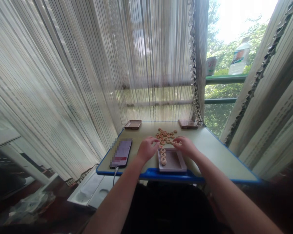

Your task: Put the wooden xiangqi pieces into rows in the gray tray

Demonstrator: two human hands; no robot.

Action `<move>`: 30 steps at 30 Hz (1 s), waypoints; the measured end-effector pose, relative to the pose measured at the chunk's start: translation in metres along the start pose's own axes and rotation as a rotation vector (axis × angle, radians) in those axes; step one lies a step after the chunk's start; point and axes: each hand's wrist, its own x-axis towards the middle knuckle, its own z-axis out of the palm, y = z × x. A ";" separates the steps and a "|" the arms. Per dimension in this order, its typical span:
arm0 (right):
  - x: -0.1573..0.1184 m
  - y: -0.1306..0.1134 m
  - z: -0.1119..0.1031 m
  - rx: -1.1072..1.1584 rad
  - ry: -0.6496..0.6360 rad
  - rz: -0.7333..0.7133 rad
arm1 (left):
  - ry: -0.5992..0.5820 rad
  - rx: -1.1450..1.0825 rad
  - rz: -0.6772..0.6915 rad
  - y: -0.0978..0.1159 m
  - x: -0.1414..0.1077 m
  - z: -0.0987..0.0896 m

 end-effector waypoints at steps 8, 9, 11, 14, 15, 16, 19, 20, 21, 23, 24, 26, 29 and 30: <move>0.032 0.035 0.020 -0.150 -0.025 -0.015 | -0.228 0.087 0.025 -0.009 0.080 0.036; 0.032 0.036 0.020 -0.141 -0.036 -0.031 | -0.231 0.079 0.043 -0.011 0.084 0.042; 0.033 0.037 0.021 -0.124 -0.052 -0.068 | -0.217 0.053 0.080 -0.016 0.086 0.053; 0.034 0.038 0.023 -0.112 -0.059 -0.102 | -0.233 0.060 0.127 -0.022 0.083 0.063; 0.034 0.038 0.023 -0.106 -0.052 -0.105 | -0.253 0.067 0.140 -0.024 0.081 0.064; 0.035 0.037 0.023 -0.098 -0.039 -0.106 | -0.274 0.066 0.152 -0.024 0.080 0.065; 0.036 0.036 0.024 -0.064 0.023 -0.119 | -0.319 0.004 0.157 -0.024 0.079 0.063; 0.036 0.035 0.024 -0.052 0.046 -0.126 | -0.340 -0.028 0.146 -0.023 0.080 0.062; 0.036 0.035 0.023 -0.042 0.065 -0.136 | -0.364 -0.061 0.131 -0.023 0.080 0.061; 0.035 0.033 0.022 -0.025 0.093 -0.152 | -0.411 -0.135 0.094 -0.021 0.080 0.059; 0.035 0.033 0.021 -0.017 0.104 -0.157 | -0.431 -0.169 0.076 -0.021 0.080 0.058; 0.034 0.032 0.020 0.000 0.127 -0.161 | -0.462 -0.225 0.043 -0.021 0.080 0.058; 0.034 0.029 0.017 0.021 0.149 -0.159 | -0.490 -0.293 -0.003 -0.021 0.077 0.057; 0.033 0.028 0.017 0.023 0.150 -0.161 | -0.490 -0.312 -0.013 -0.021 0.077 0.057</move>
